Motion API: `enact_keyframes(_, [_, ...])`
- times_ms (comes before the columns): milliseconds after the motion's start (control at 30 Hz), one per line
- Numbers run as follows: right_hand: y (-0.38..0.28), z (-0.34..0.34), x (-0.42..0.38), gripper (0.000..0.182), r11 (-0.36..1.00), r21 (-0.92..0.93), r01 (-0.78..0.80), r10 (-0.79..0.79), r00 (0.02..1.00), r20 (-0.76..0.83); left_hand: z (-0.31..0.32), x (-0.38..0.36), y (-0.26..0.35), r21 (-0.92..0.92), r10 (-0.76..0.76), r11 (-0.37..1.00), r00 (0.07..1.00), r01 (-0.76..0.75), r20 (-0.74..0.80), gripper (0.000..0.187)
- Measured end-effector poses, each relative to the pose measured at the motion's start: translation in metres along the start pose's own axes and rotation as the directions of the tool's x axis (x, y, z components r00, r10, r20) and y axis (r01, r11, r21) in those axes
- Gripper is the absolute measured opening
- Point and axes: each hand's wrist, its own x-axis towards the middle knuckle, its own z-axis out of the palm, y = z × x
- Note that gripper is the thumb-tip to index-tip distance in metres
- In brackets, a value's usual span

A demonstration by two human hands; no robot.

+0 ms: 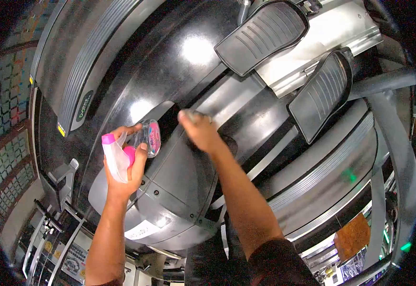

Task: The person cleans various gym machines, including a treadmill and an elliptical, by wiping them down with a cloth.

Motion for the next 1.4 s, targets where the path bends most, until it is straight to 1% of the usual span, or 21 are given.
enact_keyframes(67, [-0.005, 0.018, -0.026, 0.051, 0.951, -0.273, 0.145, -0.198, 0.964, -0.178, -0.001, -0.003, -0.002, -0.025, 0.020, 0.999, 0.999, -0.020, -0.025, 0.040])
enact_keyframes(100, [-0.006, 0.023, -0.046, 0.051, 0.890, -0.415, 0.188, -0.307, 0.920, -0.243, 0.000, -0.004, 0.000, -0.057, 0.017, 0.998, 0.999, -0.020, -0.045, 0.041])
enact_keyframes(133, [-0.005, 0.024, -0.063, 0.048, 0.897, -0.391, 0.207, -0.321, 0.913, -0.251, 0.001, -0.003, 0.001, -0.090, 0.018, 0.996, 0.997, -0.025, -0.070, 0.042])
enact_keyframes(200, [-0.003, 0.014, -0.092, 0.044, 0.907, -0.341, 0.246, -0.347, 0.896, -0.278, -0.003, -0.006, 0.001, -0.119, 0.070, 0.991, 0.997, -0.067, 0.025, 0.051])
enact_keyframes(267, [-0.019, -0.016, -0.115, 0.043, 0.986, -0.098, 0.135, -0.139, 0.989, -0.043, -0.007, -0.008, -0.002, -0.151, 0.120, 0.983, 0.989, -0.106, 0.089, 0.054])
enact_keyframes(300, [-0.020, -0.029, -0.122, 0.043, 0.999, 0.011, 0.047, -0.048, 0.994, 0.097, -0.006, -0.009, -0.007, -0.171, 0.143, 0.977, 0.984, -0.123, 0.109, 0.053])
enact_keyframes(333, [-0.014, -0.038, -0.119, 0.042, 0.985, 0.166, 0.042, -0.063, 0.990, 0.128, -0.007, -0.009, -0.007, -0.192, 0.164, 0.972, 0.978, -0.138, 0.127, 0.053])
enact_keyframes(367, [-0.007, -0.050, -0.109, 0.042, 0.949, 0.315, 0.032, -0.085, 0.984, 0.157, -0.014, -0.005, -0.003, -0.032, 0.235, 0.972, 0.956, -0.233, 0.178, 0.044])
enact_keyframes(400, [-0.006, -0.056, -0.098, 0.041, 0.889, 0.458, 0.012, -0.109, 0.976, 0.186, -0.015, -0.004, -0.003, -0.044, 0.238, 0.971, 0.952, -0.234, 0.192, 0.041])
enact_keyframes(467, [-0.049, -0.073, -0.088, 0.044, 0.741, 0.661, 0.120, -0.252, 0.962, 0.108, -0.015, -0.001, -0.003, -0.066, 0.252, 0.968, 0.943, -0.244, 0.216, 0.035])
enact_keyframes(533, [-0.077, -0.067, -0.063, 0.045, 0.666, 0.742, 0.081, -0.190, 0.980, 0.064, -0.014, 0.000, 0.001, -0.006, 0.258, 0.965, 0.943, -0.262, 0.212, 0.032])
enact_keyframes(633, [-0.134, -0.065, -0.064, 0.045, 0.697, 0.698, 0.164, -0.406, 0.893, 0.196, -0.015, 0.000, 0.004, 0.122, 0.204, 0.963, 0.947, -0.239, 0.249, 0.028])
enact_keyframes(667, [-0.148, -0.057, -0.061, 0.045, 0.689, 0.698, 0.193, -0.460, 0.861, 0.216, -0.015, 0.000, 0.002, 0.130, 0.232, 0.955, 0.945, -0.266, 0.229, 0.026])
enact_keyframes(733, [-0.177, -0.062, -0.073, 0.047, 0.751, 0.628, 0.205, -0.469, 0.835, 0.288, -0.012, -0.001, -0.005, 0.146, 0.291, 0.936, 0.939, -0.319, 0.185, 0.022])
enact_keyframes(833, [-0.178, -0.055, -0.070, 0.048, 0.736, 0.647, 0.198, -0.486, 0.820, 0.302, -0.009, -0.002, -0.007, 0.112, 0.325, 0.936, 0.940, -0.335, 0.101, 0.019])
enact_keyframes(867, [-0.176, -0.055, -0.071, 0.048, 0.722, 0.650, 0.238, -0.506, 0.822, 0.260, -0.008, -0.002, -0.008, 0.111, 0.334, 0.933, 0.939, -0.341, 0.077, 0.019])
enact_keyframes(933, [-0.169, -0.057, -0.076, 0.048, 0.691, 0.650, 0.316, -0.544, 0.820, 0.179, -0.012, -0.002, -0.009, 0.118, 0.286, 0.946, 0.949, -0.302, 0.130, 0.018])
enact_keyframes(1000, [-0.166, -0.060, -0.079, 0.048, 0.678, 0.681, 0.279, -0.531, 0.825, 0.191, -0.014, -0.002, -0.006, 0.117, 0.238, 0.959, 0.958, -0.258, 0.160, 0.018])
enact_keyframes(1200, [-0.165, -0.060, -0.084, 0.047, 0.650, 0.722, 0.236, -0.522, 0.830, 0.198, -0.009, 0.001, -0.008, 0.143, 0.296, 0.939, 0.946, -0.314, 0.132, 0.022])
enact_keyframes(1333, [-0.163, -0.056, -0.089, 0.044, 0.576, 0.789, 0.214, -0.493, 0.861, 0.127, -0.012, 0.000, -0.003, 0.159, 0.246, 0.950, 0.956, -0.270, 0.158, 0.022])
enact_keyframes(1400, [-0.160, -0.058, -0.090, 0.043, 0.553, 0.817, 0.165, -0.470, 0.871, 0.142, -0.015, -0.001, 0.000, 0.185, 0.204, 0.953, 0.960, -0.239, 0.192, 0.022])
